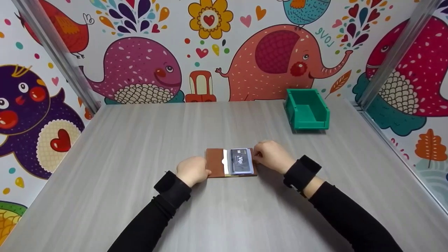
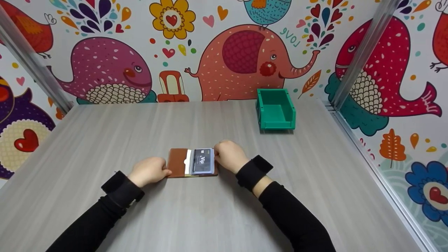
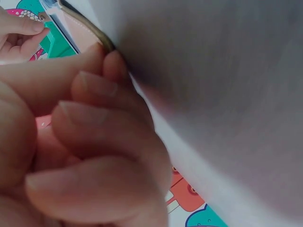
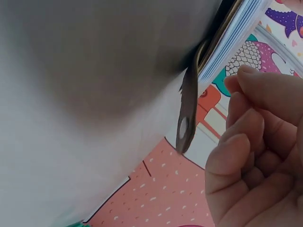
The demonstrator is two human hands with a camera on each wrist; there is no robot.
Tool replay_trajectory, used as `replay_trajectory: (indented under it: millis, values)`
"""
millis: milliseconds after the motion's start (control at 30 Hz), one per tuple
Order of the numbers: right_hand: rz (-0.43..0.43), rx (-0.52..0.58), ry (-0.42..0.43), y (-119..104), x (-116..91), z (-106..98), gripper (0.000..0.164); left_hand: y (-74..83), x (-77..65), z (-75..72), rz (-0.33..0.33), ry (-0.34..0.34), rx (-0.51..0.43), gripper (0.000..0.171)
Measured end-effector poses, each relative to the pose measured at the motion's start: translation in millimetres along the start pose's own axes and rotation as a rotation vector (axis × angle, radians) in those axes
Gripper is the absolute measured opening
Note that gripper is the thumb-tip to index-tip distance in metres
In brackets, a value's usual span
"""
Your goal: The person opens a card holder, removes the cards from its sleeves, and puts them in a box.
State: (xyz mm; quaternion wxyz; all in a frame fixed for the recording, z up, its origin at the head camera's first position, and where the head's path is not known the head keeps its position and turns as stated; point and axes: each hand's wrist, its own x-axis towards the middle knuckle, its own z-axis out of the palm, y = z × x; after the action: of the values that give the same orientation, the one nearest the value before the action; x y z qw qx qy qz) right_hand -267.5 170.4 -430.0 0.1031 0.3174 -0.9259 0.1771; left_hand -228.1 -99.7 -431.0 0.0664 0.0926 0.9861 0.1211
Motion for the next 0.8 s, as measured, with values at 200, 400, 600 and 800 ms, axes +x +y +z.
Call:
replay_trajectory:
  millis: [200,400,600,800]
  values:
    - [-0.022,-0.007,-0.007,-5,3,4,0.007,0.2,-0.7,-0.2,0.001,-0.001,0.002,0.023]
    - [-0.036,-0.01,0.001,-7,5,8,0.007,0.5,-1.8,-1.3,0.009,0.001,0.002,0.027]
    - [-0.002,-0.003,-0.017,-9,6,10,0.009,0.3,-2.0,-1.5,0.014,0.01,-0.002,0.025]
    - [0.025,-0.018,-0.044,-11,7,12,0.012,0.2,-2.0,-1.5,0.012,0.011,0.0,0.022]
